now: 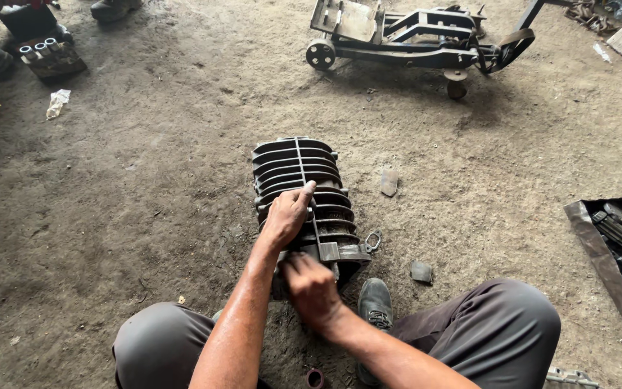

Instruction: The person cleans an engine component with a small piece of cloth while sitting on the floor.

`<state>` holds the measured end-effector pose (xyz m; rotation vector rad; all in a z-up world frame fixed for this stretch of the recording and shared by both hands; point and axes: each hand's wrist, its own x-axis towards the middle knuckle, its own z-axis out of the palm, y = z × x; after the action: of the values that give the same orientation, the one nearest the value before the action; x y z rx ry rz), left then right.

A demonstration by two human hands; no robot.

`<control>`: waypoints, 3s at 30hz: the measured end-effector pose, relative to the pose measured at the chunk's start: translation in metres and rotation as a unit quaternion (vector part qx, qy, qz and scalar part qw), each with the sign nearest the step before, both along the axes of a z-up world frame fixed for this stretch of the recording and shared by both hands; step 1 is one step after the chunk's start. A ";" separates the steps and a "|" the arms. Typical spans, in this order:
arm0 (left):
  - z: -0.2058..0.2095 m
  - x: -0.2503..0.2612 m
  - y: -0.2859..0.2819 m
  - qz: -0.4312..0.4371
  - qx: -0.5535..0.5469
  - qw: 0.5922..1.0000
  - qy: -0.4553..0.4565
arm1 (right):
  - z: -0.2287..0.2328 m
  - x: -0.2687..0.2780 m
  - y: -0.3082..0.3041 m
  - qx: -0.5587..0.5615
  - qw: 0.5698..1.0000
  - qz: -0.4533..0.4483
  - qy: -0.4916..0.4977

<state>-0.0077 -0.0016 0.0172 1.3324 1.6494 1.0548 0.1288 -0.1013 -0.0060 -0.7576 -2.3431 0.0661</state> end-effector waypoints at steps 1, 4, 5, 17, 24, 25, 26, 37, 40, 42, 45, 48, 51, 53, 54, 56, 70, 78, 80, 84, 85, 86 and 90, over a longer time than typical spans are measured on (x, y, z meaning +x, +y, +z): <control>0.000 0.000 0.000 -0.001 -0.002 1.000 -0.005 | -0.004 -0.006 -0.001 -0.005 1.000 0.009 -0.013; 0.001 0.000 0.001 -0.002 -0.009 1.000 -0.016 | -0.009 -0.010 -0.007 0.005 0.999 0.049 -0.012; 0.001 0.001 0.001 -0.001 -0.014 1.000 -0.016 | -0.009 -0.010 -0.011 0.011 0.998 0.064 -0.005; 0.001 -0.001 0.000 -0.006 0.000 1.000 -0.004 | -0.007 0.004 -0.005 0.037 0.999 0.003 -0.003; 0.004 0.001 -0.002 -0.003 -0.002 1.000 -0.010 | -0.016 -0.001 -0.008 0.019 0.997 0.054 -0.043; 0.003 0.001 -0.003 -0.004 0.008 1.000 -0.009 | -0.012 0.006 -0.009 0.013 0.998 0.038 -0.040; 0.002 0.002 -0.001 -0.006 0.019 1.000 -0.008 | -0.008 0.011 -0.010 0.007 0.999 0.022 -0.038; -0.010 -0.007 -0.002 -0.003 0.021 1.000 -0.009 | -0.010 0.002 -0.026 0.017 1.000 0.005 -0.003; -0.012 -0.008 -0.003 0.002 0.029 0.999 -0.015 | -0.010 0.018 -0.025 0.032 0.999 -0.015 -0.006; -0.012 -0.006 -0.003 0.002 0.026 0.999 -0.024 | -0.010 0.038 -0.023 0.017 0.999 -0.046 -0.022; -0.012 -0.003 0.000 -0.003 0.034 0.999 -0.013 | -0.015 0.068 -0.025 -0.033 0.994 -0.093 -0.041; -0.012 0.000 0.004 0.004 0.056 0.998 0.002 | -0.009 0.088 -0.026 -0.096 0.986 -0.134 0.012; -0.016 0.003 0.004 0.012 0.025 1.000 -0.006 | 0.005 0.095 -0.031 -0.229 0.949 -0.204 0.071; -0.015 0.005 0.003 0.028 0.043 0.999 -0.006 | 0.012 0.094 -0.029 -0.278 0.921 -0.261 0.077; -0.015 0.005 0.001 0.035 0.052 0.998 -0.005 | 0.013 0.095 -0.026 -0.239 0.935 -0.244 0.098; -0.014 0.008 0.000 0.056 0.059 0.997 0.000 | 0.012 0.101 -0.018 -0.158 0.955 -0.210 0.139; -0.048 0.012 0.004 0.120 0.138 0.983 0.023 | -0.015 0.056 -0.012 -0.017 0.986 -0.145 0.081; -0.043 0.010 -0.001 0.119 0.179 0.977 -0.006 | -0.036 0.097 0.012 -0.089 0.950 -0.251 0.163; -0.041 0.012 -0.003 0.134 0.181 0.974 0.006 | -0.038 0.091 0.015 -0.087 0.947 -0.246 0.189; -0.039 0.010 -0.004 0.147 0.201 0.968 0.036 | -0.021 0.081 -0.013 -0.056 0.971 -0.197 0.120; -0.038 0.009 -0.003 0.148 0.200 0.968 0.035 | -0.014 0.083 -0.011 -0.051 0.974 -0.188 0.119; -0.037 0.009 -0.005 0.149 0.199 0.968 0.034 | -0.009 0.083 -0.009 -0.045 0.976 -0.178 0.118; -0.037 0.015 -0.008 0.152 0.215 0.964 0.044 | -0.004 0.087 0.010 -0.099 0.964 -0.198 0.147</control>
<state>0.0076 -0.0099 -0.0200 1.4387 1.7959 1.6296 0.2161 -0.0910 -0.0103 -1.2137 -1.8867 0.2247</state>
